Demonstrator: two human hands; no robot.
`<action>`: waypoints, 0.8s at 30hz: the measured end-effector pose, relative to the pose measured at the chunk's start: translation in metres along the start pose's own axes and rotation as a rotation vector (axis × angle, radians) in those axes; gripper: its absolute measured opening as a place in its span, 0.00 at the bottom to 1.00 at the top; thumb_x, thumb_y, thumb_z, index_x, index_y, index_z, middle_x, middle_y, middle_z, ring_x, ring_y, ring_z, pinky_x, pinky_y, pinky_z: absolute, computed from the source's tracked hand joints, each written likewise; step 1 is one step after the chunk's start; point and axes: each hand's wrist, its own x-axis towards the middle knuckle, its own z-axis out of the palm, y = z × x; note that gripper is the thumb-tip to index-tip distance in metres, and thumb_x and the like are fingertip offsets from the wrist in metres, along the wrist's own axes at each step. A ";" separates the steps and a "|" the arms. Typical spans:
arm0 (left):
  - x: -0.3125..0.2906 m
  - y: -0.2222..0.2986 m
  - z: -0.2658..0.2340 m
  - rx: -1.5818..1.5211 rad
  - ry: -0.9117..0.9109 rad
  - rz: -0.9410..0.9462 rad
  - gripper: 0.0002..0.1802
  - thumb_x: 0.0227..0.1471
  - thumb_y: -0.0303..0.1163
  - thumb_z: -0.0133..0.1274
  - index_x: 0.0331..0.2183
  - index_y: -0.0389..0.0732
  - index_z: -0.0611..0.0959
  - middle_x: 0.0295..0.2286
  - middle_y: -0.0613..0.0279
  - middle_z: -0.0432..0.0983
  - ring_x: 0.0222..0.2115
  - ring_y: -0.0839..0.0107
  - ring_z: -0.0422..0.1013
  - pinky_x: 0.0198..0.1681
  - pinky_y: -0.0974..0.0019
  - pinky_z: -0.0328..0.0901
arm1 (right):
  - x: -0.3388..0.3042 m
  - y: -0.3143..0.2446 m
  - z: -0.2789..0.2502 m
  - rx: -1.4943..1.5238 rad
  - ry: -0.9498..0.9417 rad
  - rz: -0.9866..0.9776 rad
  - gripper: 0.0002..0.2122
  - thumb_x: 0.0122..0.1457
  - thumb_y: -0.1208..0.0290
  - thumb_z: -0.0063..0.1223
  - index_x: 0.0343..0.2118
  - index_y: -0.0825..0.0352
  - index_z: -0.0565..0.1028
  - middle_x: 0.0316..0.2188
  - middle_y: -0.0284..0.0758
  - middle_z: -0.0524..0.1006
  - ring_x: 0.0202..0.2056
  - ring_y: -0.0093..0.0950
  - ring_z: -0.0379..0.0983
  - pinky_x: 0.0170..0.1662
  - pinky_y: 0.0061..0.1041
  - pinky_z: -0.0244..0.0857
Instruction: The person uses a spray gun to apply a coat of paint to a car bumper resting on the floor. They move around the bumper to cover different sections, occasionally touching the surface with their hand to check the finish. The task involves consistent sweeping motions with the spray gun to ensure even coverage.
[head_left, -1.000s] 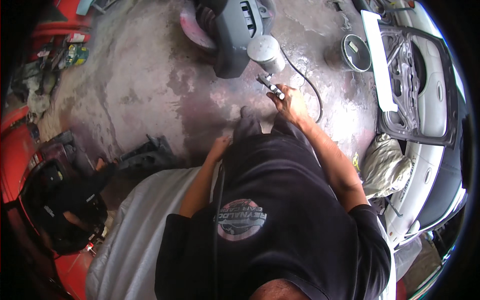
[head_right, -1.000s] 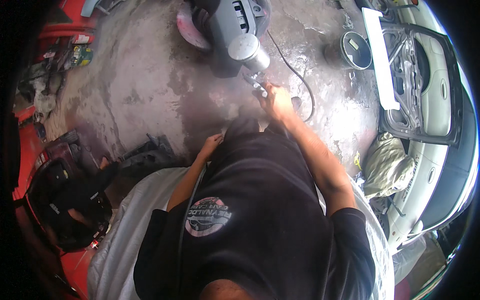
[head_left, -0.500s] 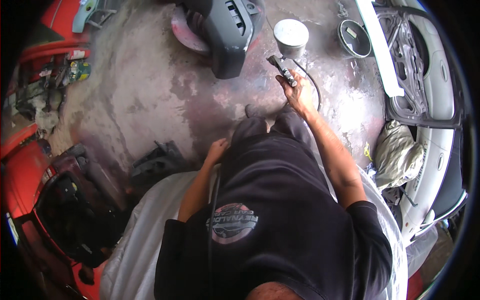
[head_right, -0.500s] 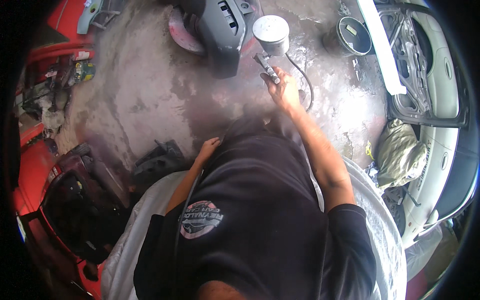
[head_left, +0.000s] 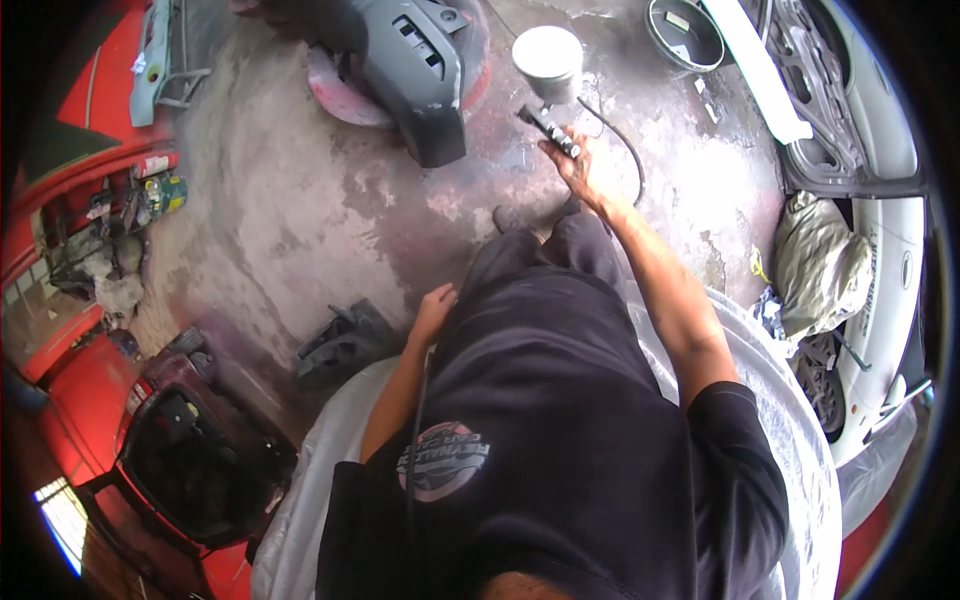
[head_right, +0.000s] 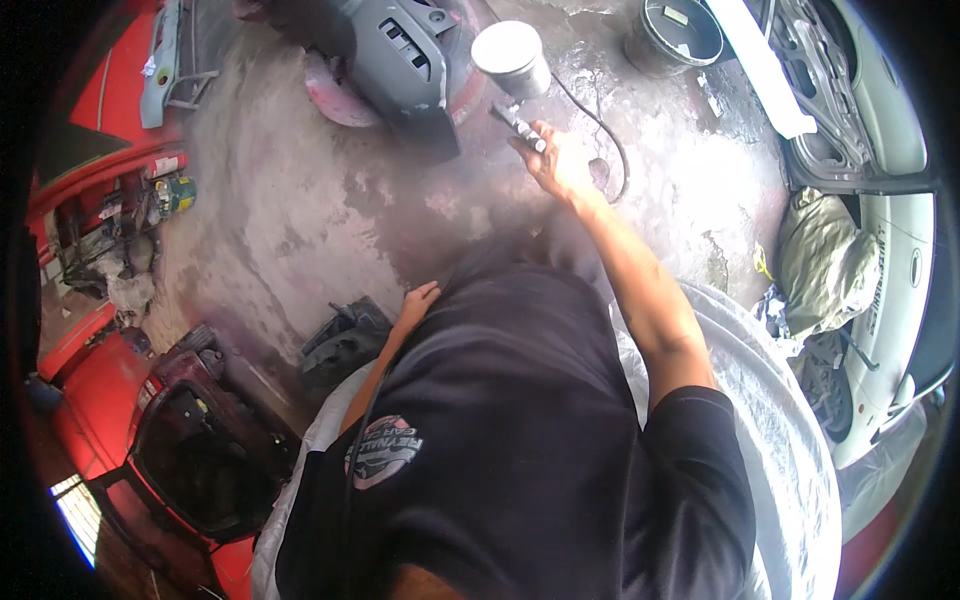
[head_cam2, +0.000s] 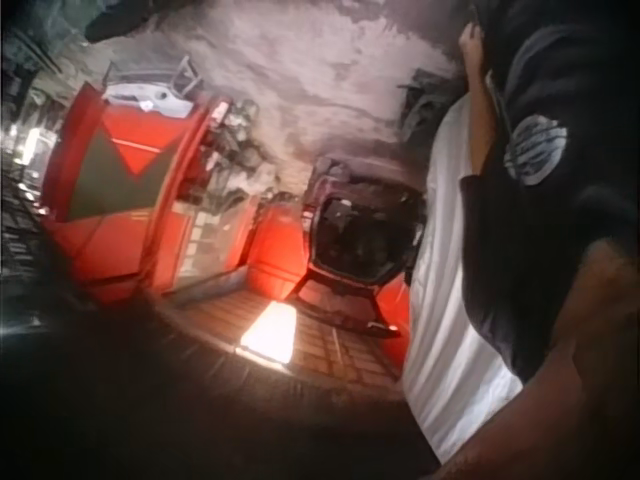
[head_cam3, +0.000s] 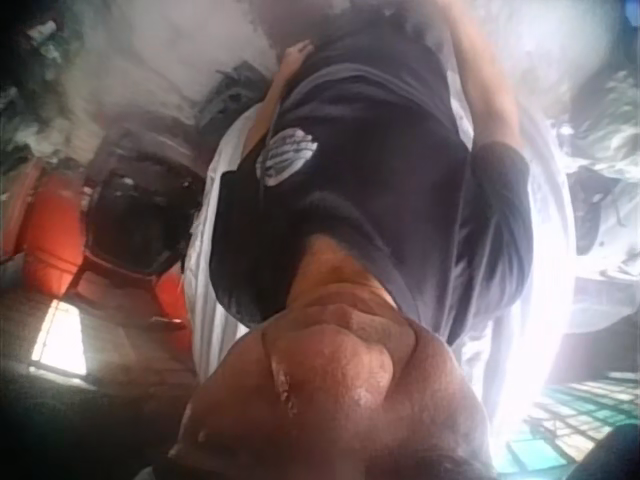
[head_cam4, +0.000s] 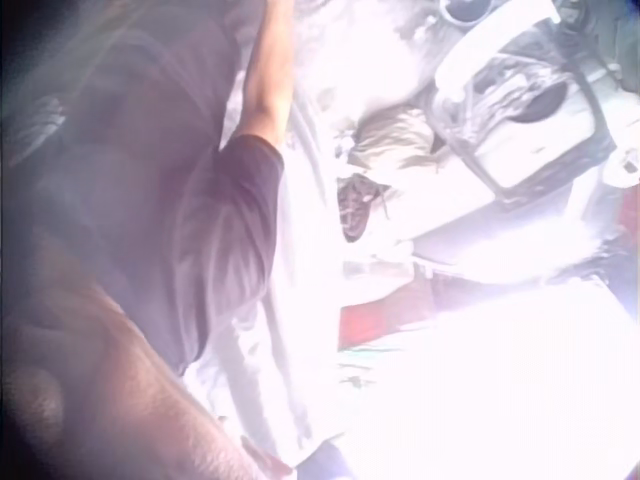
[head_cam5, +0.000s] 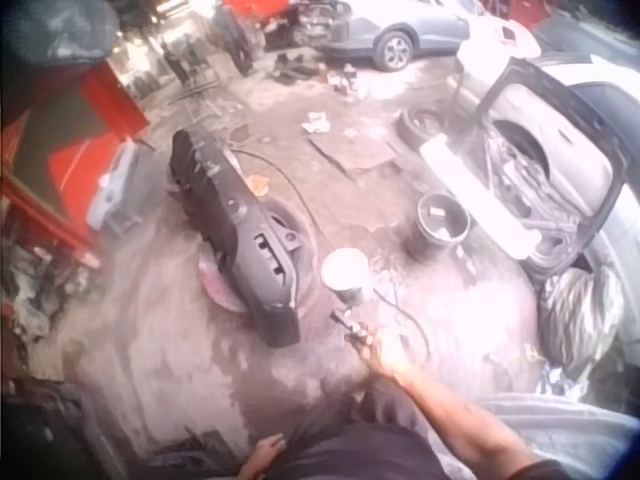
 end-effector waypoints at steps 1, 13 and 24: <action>0.000 0.001 0.000 -0.016 -0.004 -0.009 0.29 0.63 0.42 0.54 0.57 0.29 0.78 0.56 0.42 0.76 0.58 0.54 0.72 0.61 0.61 0.63 | 0.004 -0.003 -0.004 0.041 0.036 0.007 0.16 0.61 0.57 0.63 0.43 0.64 0.81 0.30 0.48 0.82 0.34 0.49 0.80 0.38 0.42 0.72; 0.018 0.005 0.007 0.002 -0.082 0.048 0.30 0.66 0.45 0.53 0.57 0.30 0.77 0.56 0.43 0.76 0.58 0.54 0.72 0.61 0.61 0.63 | -0.035 0.055 0.019 0.104 -0.272 -0.024 0.17 0.62 0.59 0.62 0.45 0.68 0.80 0.26 0.49 0.81 0.32 0.49 0.81 0.39 0.44 0.73; 0.063 0.129 0.012 0.342 0.088 0.162 0.24 0.67 0.45 0.48 0.31 0.33 0.84 0.31 0.37 0.80 0.35 0.39 0.76 0.42 0.45 0.69 | 0.021 0.053 -0.004 0.156 -0.297 0.012 0.21 0.60 0.60 0.67 0.49 0.72 0.80 0.39 0.52 0.82 0.42 0.47 0.82 0.44 0.37 0.74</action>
